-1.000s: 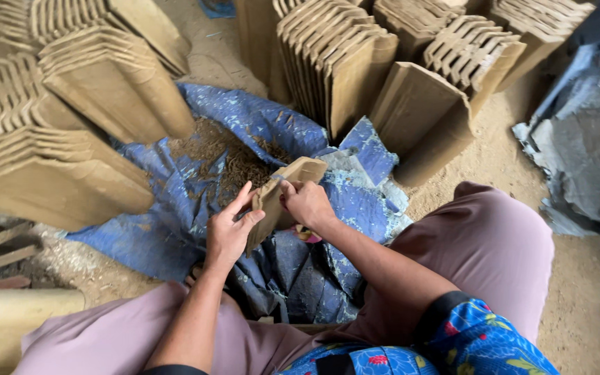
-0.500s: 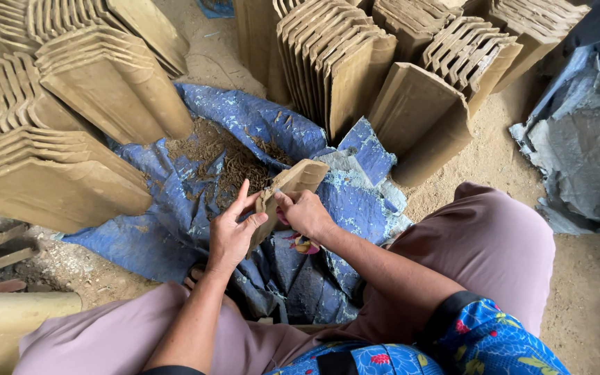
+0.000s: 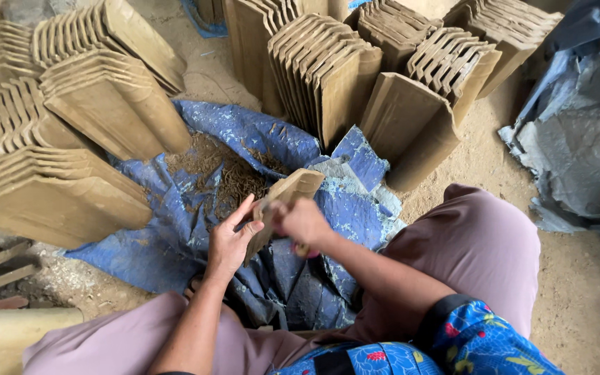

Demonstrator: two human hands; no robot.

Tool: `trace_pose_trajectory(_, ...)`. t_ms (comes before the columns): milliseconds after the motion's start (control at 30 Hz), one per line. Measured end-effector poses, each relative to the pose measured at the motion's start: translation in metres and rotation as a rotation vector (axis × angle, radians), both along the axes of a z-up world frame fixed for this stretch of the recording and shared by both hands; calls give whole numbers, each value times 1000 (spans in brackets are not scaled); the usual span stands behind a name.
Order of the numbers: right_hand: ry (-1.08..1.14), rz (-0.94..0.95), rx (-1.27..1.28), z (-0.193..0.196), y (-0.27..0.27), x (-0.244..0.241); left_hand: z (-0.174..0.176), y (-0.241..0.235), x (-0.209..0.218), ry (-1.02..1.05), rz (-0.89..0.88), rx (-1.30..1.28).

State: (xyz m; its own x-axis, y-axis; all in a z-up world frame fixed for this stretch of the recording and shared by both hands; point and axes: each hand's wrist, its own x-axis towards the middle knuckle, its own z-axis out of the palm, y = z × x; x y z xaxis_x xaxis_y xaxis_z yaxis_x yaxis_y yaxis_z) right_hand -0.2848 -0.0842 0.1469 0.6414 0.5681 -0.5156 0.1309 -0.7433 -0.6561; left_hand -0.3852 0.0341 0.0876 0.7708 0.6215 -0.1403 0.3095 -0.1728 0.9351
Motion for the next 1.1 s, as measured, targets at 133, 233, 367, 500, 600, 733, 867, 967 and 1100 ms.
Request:
trace_pose_trajectory(133, -38, -162, -52, -38, 8, 55, -9, 2, 3, -46, -14, -2)
trace_pose_trajectory(233, 25, -172, -131, -33, 12, 47, -3, -1, 6, -30, -39, 28)
trace_pose_trajectory(367, 10, 3, -113, -15, 18, 9, 3, -6, 5, -15, -42, 47)
trace_pose_trajectory(500, -20, 38, -90, -41, 18, 13, -1, 0, 5, -15, -52, 62)
trace_pose_trajectory(600, 16, -54, -116, -36, 16, 41, -3, 2, 10, 2, -51, 52)
trace_pose_trajectory(733, -37, -136, -84, -34, 10, 62, -3, 3, 9, 11, -45, 16)
trace_pose_trajectory(867, 18, -145, 61, -46, 16, 31, 0, 5, 12, 22, -36, 15)
trace_pose_trajectory(967, 12, -91, 174, -68, 17, 17, -5, 9, 10, -17, -22, 29)
trace_pose_trajectory(1100, 186, -34, 269, -13, 4, -6, -15, 12, 7, -68, 23, 82)
